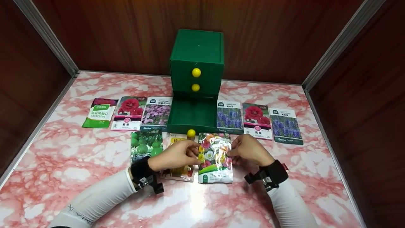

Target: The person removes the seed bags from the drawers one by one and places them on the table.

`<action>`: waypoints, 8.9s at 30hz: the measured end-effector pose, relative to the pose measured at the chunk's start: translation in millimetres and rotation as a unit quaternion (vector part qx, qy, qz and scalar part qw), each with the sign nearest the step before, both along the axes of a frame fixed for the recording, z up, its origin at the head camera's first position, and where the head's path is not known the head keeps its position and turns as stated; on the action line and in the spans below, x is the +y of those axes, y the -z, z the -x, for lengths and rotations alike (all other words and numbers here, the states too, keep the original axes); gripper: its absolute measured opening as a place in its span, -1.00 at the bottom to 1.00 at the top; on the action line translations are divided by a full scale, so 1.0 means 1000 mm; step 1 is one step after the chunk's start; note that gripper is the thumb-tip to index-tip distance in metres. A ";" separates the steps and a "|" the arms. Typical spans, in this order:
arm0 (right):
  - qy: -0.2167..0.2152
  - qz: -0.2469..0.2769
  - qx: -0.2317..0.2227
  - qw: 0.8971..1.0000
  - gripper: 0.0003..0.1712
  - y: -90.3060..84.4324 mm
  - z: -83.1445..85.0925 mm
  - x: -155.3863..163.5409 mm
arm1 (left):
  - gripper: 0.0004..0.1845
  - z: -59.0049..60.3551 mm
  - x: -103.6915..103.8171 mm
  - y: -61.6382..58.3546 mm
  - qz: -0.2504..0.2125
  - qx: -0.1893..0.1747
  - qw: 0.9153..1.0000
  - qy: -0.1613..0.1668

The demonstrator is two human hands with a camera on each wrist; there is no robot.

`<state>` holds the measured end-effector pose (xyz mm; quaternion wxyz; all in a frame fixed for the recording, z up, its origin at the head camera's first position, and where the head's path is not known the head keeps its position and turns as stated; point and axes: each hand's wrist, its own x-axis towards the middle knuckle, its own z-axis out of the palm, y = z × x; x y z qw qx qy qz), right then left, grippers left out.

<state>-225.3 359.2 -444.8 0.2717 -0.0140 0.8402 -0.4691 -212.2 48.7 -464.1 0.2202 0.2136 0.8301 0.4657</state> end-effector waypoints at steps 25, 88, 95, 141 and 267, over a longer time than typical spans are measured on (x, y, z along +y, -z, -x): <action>0.006 0.006 -0.006 1.000 -0.58 0.015 0.004 0.000 | -0.56 0.002 0.004 0.000 0.037 0.029 0.999 0.020; 0.111 -0.145 0.364 0.913 -0.36 -0.018 0.016 0.021 | -0.26 0.059 -0.165 -0.038 0.044 0.220 0.954 -0.201; 0.132 -0.160 0.436 0.876 -0.33 -0.022 0.027 0.026 | -0.12 0.068 -0.189 -0.041 0.110 0.342 0.910 -0.207; 0.011 -0.297 0.424 0.856 0.19 -0.010 0.019 0.035 | 0.23 0.073 -0.210 -0.029 0.273 0.319 0.898 -0.127; -0.107 -0.274 0.508 0.809 -0.44 0.001 0.109 -0.102 | 0.12 0.149 -0.095 -0.066 0.062 0.276 0.945 -0.162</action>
